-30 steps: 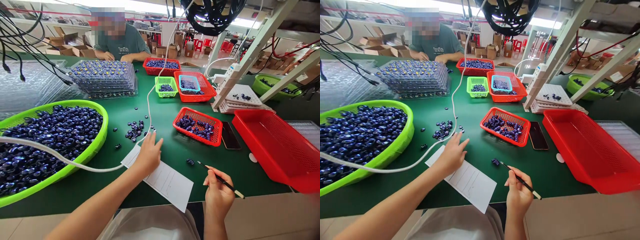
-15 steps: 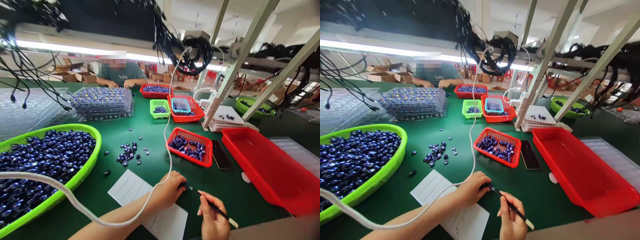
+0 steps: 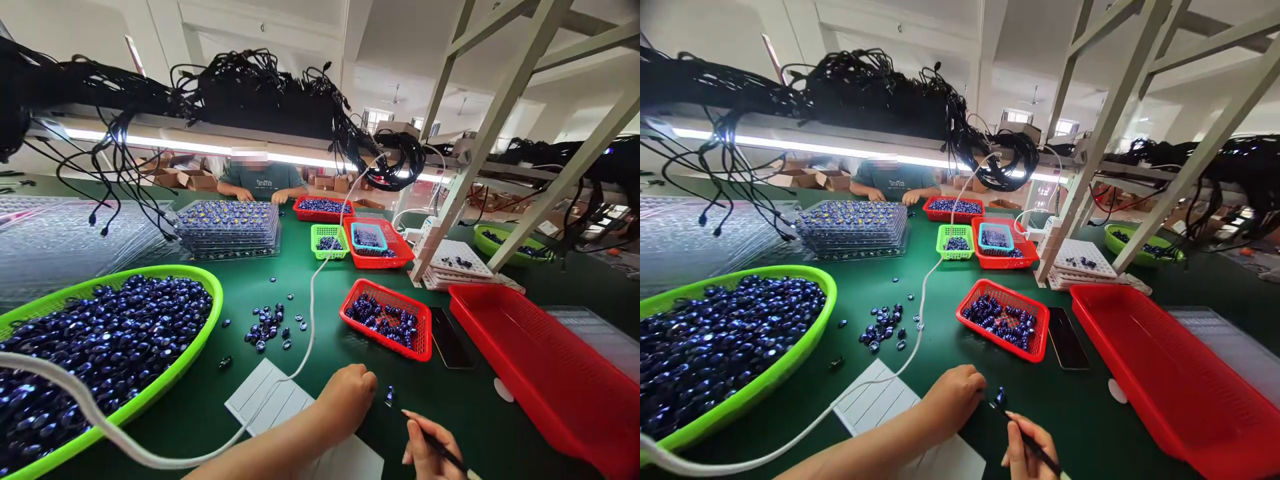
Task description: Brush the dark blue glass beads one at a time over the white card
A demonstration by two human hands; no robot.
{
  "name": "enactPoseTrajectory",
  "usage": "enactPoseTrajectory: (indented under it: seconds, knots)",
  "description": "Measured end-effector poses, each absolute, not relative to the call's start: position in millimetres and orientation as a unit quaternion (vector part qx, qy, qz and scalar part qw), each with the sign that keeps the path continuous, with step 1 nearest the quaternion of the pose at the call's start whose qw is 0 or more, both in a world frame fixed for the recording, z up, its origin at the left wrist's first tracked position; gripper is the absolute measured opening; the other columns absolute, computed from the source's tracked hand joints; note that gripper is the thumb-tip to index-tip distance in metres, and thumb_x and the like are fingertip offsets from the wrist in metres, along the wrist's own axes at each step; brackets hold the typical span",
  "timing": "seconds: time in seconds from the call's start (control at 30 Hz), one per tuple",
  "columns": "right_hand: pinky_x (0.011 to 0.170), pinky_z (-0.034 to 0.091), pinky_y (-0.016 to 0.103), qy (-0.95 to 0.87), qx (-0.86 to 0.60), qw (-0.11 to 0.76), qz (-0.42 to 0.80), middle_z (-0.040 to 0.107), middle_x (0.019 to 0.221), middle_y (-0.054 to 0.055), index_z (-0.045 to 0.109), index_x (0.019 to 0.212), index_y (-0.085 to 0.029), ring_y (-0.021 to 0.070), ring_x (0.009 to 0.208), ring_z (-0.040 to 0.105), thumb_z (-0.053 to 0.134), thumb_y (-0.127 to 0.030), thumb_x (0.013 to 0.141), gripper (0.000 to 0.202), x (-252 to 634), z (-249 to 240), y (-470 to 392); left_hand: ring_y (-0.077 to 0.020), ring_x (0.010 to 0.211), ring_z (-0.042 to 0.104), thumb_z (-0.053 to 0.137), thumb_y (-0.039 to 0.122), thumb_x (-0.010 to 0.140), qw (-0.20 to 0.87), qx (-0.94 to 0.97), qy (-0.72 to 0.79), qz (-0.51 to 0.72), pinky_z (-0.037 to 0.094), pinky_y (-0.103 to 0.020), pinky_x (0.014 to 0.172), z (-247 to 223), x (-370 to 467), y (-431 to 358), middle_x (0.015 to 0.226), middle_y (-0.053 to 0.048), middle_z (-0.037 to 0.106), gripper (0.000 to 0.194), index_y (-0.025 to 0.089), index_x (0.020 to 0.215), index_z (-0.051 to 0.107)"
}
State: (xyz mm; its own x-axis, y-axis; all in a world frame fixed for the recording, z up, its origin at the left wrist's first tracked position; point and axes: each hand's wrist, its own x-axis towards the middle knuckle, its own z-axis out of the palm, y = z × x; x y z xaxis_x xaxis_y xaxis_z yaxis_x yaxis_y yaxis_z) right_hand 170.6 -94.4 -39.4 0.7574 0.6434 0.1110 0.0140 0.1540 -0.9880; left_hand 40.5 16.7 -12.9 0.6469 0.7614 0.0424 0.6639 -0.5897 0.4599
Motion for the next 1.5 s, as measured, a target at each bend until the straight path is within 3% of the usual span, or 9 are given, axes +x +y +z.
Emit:
enactPoseTrajectory:
  seconds: [0.17, 0.33, 0.5, 0.67, 0.97, 1.5]
  knots:
    - [0.052, 0.050, 0.024, -0.297, -0.639, 0.659, 0.264, 0.073, 0.080, 0.004, 0.068, 0.095, -0.017, 0.0106, 0.052, 0.057, 0.080, -0.048, 0.078, 0.038, 178.6, -36.0, -103.0, -0.0191, 0.090, 0.065, 0.059, 0.009, 0.090, 0.267, 0.866, 0.394, 0.155, 0.051, -0.028, 0.082, -2.2, 1.5, 1.7, 0.096, -0.007, 0.067, 0.013, 0.016, 0.097, 0.068]
    - [0.052, 0.050, 0.025, -0.355, -0.622, 0.592, 0.370, 0.075, 0.092, 0.007, 0.066, 0.088, -0.019, 0.0097, 0.052, 0.056, 0.080, -0.045, 0.078, 0.031, 173.0, -24.7, -109.2, -0.0179, 0.082, 0.060, 0.043, 0.007, 0.095, 0.278, 0.886, 0.310, 0.204, 0.048, -0.026, 0.068, -1.5, -60.9, -38.3, 0.095, -0.009, 0.063, 0.030, 0.016, 0.114, 0.064]
    - [0.049, 0.044, 0.023, -0.427, -0.640, 0.437, 0.467, 0.067, 0.069, 0.002, 0.069, 0.086, -0.020, 0.0124, 0.054, 0.055, 0.076, -0.051, 0.079, 0.032, 154.1, -12.6, -113.7, -0.0196, 0.078, 0.055, 0.044, 0.000, 0.085, 0.214, 0.926, 0.260, 0.172, 0.045, -0.029, 0.067, -16.3, -89.9, -73.2, 0.096, -0.009, 0.059, 0.050, 0.021, 0.127, 0.060]
    - [0.049, 0.037, 0.023, -0.436, -0.652, 0.384, 0.488, 0.061, 0.064, -0.001, 0.066, 0.084, -0.021, 0.0118, 0.054, 0.050, 0.074, -0.055, 0.080, 0.035, 146.7, -10.8, -109.3, -0.0198, 0.077, 0.051, 0.046, 0.001, 0.085, 0.202, 0.926, 0.278, 0.155, 0.045, -0.031, 0.067, -22.5, -90.2, -79.6, 0.096, -0.009, 0.058, 0.047, 0.021, 0.125, 0.059]
    - [0.051, 0.037, 0.024, -0.439, -0.654, 0.332, 0.520, 0.063, 0.070, 0.001, 0.063, 0.087, -0.021, 0.0155, 0.061, 0.054, 0.070, -0.058, 0.082, 0.038, 154.3, -13.6, -107.7, -0.0232, 0.083, 0.051, 0.053, 0.004, 0.082, 0.204, 0.928, 0.294, 0.108, 0.047, -0.036, 0.071, -20.3, -87.6, -83.3, 0.100, -0.010, 0.058, 0.052, 0.022, 0.130, 0.054]
    - [0.047, 0.034, 0.022, -0.437, -0.654, 0.367, 0.497, 0.057, 0.060, -0.002, 0.065, 0.082, -0.020, 0.0123, 0.053, 0.049, 0.074, -0.059, 0.079, 0.040, 150.1, -19.7, -107.0, -0.0247, 0.080, 0.051, 0.052, 0.003, 0.080, 0.193, 0.930, 0.293, 0.114, 0.044, -0.036, 0.065, -18.3, -84.6, -83.4, 0.099, -0.011, 0.059, 0.053, 0.020, 0.131, 0.055]
